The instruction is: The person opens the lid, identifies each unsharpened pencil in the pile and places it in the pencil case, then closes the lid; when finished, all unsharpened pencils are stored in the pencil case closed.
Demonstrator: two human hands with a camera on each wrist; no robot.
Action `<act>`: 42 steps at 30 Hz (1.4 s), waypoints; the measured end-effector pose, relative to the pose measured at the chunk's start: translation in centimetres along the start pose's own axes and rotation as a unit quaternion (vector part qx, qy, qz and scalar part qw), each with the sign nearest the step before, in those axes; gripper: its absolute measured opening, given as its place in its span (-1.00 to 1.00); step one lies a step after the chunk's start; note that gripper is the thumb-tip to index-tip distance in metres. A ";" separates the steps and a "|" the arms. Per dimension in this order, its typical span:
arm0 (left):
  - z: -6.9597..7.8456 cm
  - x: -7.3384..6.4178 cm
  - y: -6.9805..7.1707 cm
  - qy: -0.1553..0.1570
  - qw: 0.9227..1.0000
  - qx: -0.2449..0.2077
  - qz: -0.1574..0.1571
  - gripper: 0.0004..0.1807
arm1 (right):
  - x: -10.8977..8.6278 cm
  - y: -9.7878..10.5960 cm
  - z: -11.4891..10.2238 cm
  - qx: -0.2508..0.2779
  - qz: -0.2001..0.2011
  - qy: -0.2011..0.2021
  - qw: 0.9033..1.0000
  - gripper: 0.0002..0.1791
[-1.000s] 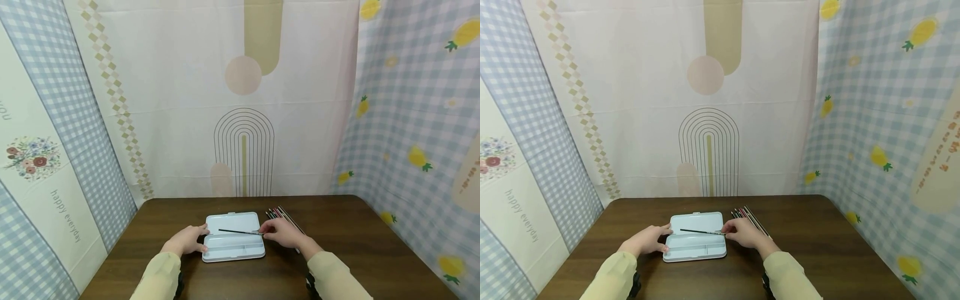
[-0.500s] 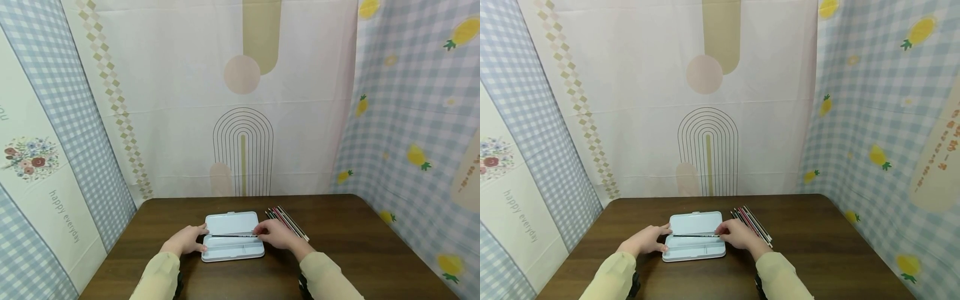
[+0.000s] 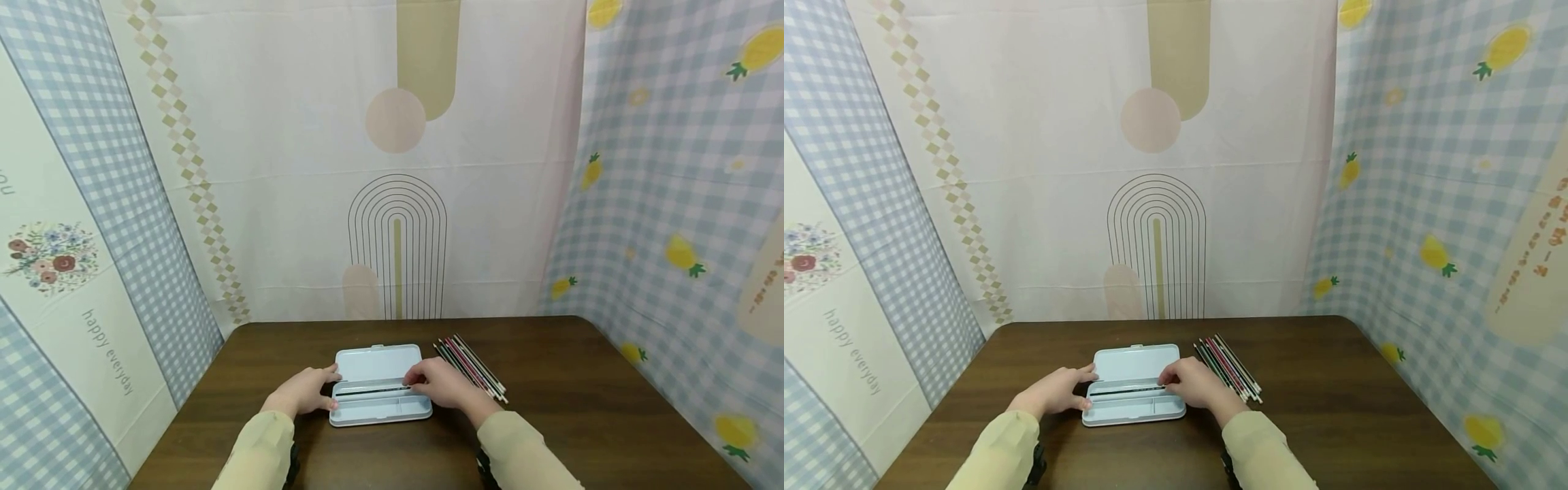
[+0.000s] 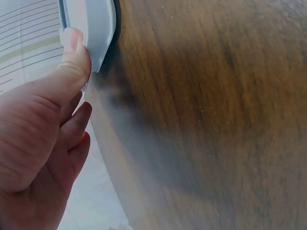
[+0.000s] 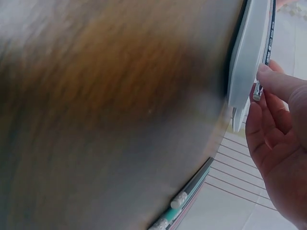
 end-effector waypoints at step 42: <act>-0.7 0.0 -0.5 -0.006 1.000 -0.021 0.010 -0.31 | -1.8 2.5 2.3 0.025 0.055 -0.001 0.998 -0.79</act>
Point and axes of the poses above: each hand's wrist, its own x-axis towards the middle knuckle, its own y-axis out of the back of the hand, z = x × y, the point moved 10 cm from there along x, towards the middle knuckle, and after that the axes turned 10 degrees about -y, right-handed, at the moved point
